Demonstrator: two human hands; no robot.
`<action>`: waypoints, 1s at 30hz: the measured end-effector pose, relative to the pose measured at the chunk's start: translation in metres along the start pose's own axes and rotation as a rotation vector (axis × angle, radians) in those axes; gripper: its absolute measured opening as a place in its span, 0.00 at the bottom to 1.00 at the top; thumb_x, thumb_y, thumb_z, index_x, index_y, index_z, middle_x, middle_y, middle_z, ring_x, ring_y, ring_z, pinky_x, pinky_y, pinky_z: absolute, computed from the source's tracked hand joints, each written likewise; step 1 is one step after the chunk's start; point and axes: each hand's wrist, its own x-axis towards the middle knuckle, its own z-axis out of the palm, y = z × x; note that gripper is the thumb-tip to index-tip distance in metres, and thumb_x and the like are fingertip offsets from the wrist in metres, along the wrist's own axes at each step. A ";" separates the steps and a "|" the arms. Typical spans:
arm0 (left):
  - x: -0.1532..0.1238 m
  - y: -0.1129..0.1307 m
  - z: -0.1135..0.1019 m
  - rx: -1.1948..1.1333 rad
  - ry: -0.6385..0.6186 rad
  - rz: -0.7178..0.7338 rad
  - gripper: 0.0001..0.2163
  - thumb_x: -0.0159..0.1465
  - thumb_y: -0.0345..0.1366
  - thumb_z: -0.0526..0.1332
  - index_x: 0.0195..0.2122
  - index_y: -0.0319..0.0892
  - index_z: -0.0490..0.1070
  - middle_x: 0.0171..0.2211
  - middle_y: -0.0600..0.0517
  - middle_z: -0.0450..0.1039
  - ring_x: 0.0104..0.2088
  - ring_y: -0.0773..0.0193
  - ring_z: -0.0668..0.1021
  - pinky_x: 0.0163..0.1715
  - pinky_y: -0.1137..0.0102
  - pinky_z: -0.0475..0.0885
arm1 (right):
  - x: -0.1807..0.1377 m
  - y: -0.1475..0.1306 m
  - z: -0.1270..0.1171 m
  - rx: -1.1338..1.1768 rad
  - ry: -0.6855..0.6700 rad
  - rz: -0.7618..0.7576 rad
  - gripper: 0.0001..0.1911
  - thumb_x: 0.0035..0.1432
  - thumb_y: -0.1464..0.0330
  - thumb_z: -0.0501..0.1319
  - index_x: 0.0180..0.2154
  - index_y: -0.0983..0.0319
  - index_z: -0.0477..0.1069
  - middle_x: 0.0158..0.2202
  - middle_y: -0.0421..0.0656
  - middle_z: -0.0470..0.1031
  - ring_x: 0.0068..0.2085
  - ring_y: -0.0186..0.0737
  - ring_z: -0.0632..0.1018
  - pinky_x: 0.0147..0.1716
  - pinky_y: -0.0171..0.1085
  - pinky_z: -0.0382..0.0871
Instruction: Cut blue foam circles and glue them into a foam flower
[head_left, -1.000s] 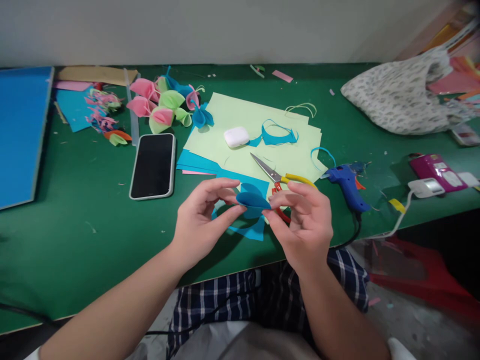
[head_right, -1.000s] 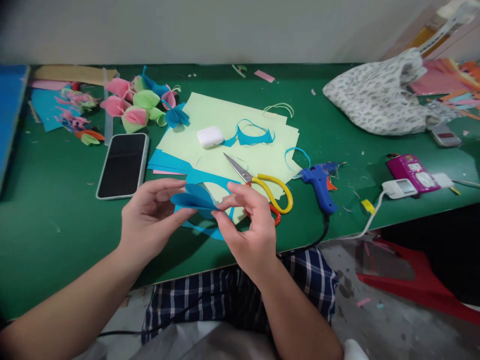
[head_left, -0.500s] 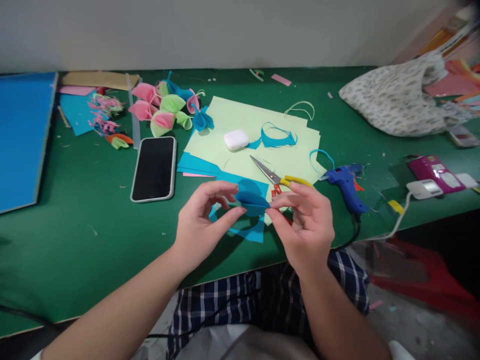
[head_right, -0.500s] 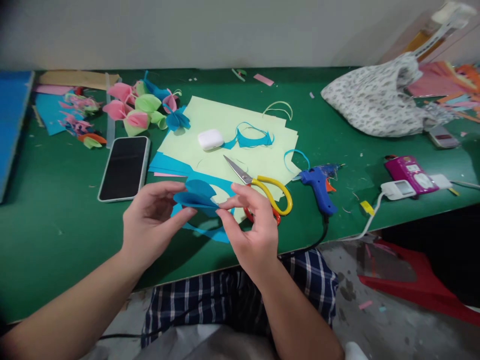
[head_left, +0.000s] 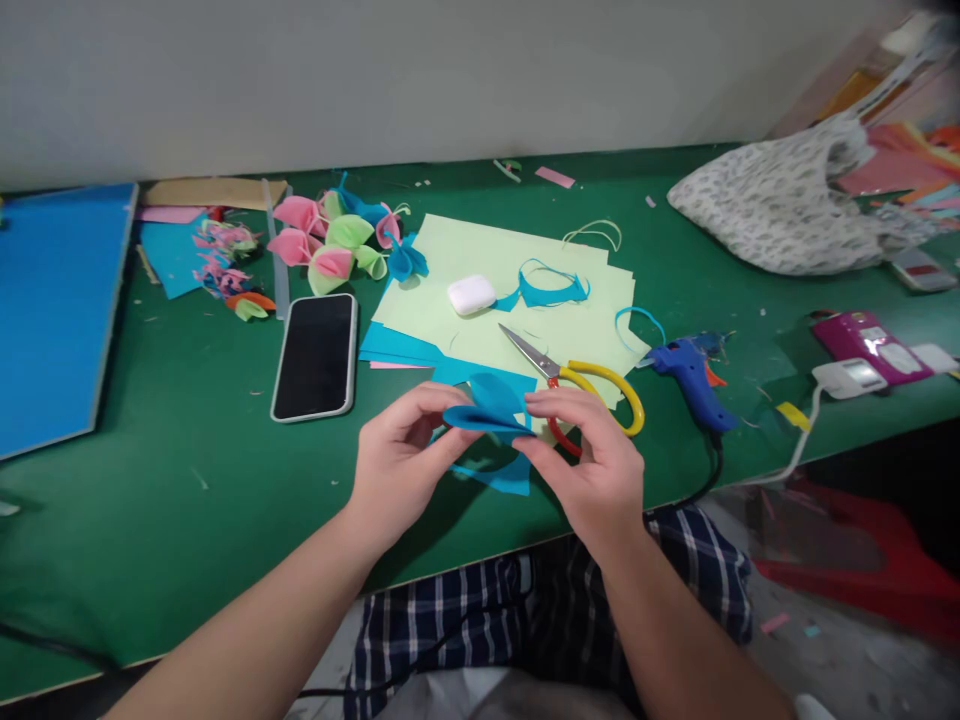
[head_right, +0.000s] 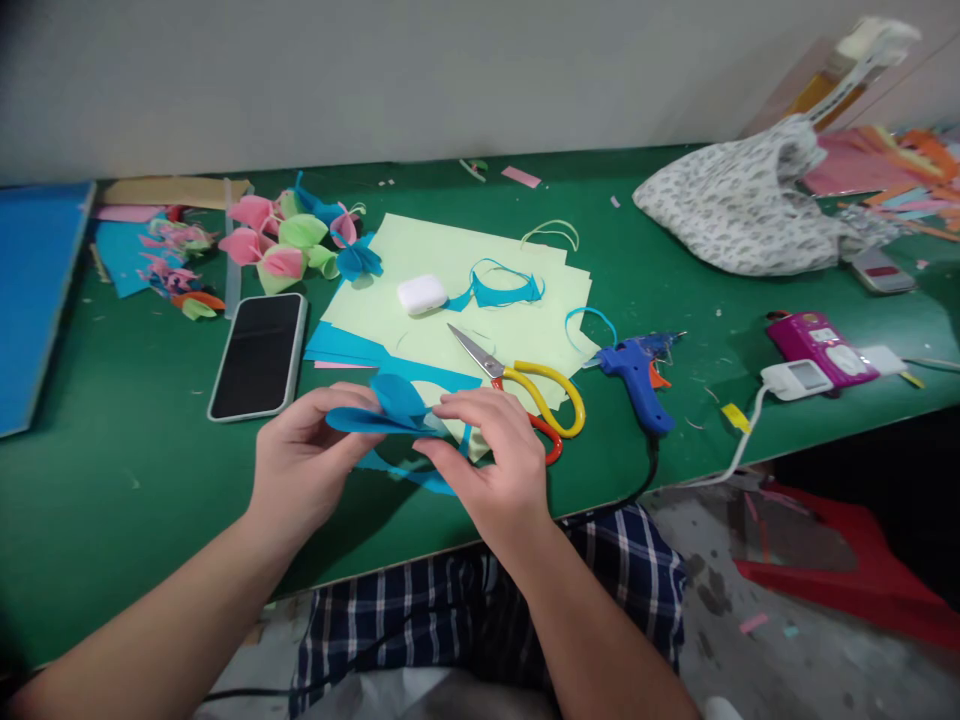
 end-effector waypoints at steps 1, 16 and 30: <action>0.000 0.000 0.000 -0.016 -0.008 -0.003 0.05 0.56 0.27 0.66 0.31 0.44 0.74 0.29 0.55 0.75 0.32 0.69 0.76 0.32 0.75 0.73 | 0.001 0.000 0.000 0.001 0.001 -0.019 0.10 0.52 0.71 0.68 0.38 0.57 0.74 0.38 0.42 0.79 0.44 0.45 0.78 0.47 0.49 0.74; -0.003 -0.007 -0.003 -0.084 -0.052 -0.109 0.03 0.57 0.32 0.67 0.32 0.43 0.75 0.32 0.51 0.76 0.35 0.64 0.78 0.32 0.71 0.75 | 0.000 -0.006 0.001 0.087 0.027 -0.138 0.15 0.51 0.76 0.66 0.40 0.56 0.70 0.37 0.42 0.78 0.42 0.44 0.78 0.44 0.49 0.75; -0.005 -0.007 -0.007 -0.204 -0.073 -0.150 0.05 0.54 0.31 0.69 0.32 0.48 0.77 0.32 0.55 0.78 0.32 0.65 0.79 0.31 0.72 0.77 | -0.001 -0.020 -0.011 -0.067 -0.075 -0.340 0.08 0.55 0.76 0.62 0.37 0.59 0.72 0.42 0.45 0.75 0.45 0.41 0.76 0.49 0.46 0.72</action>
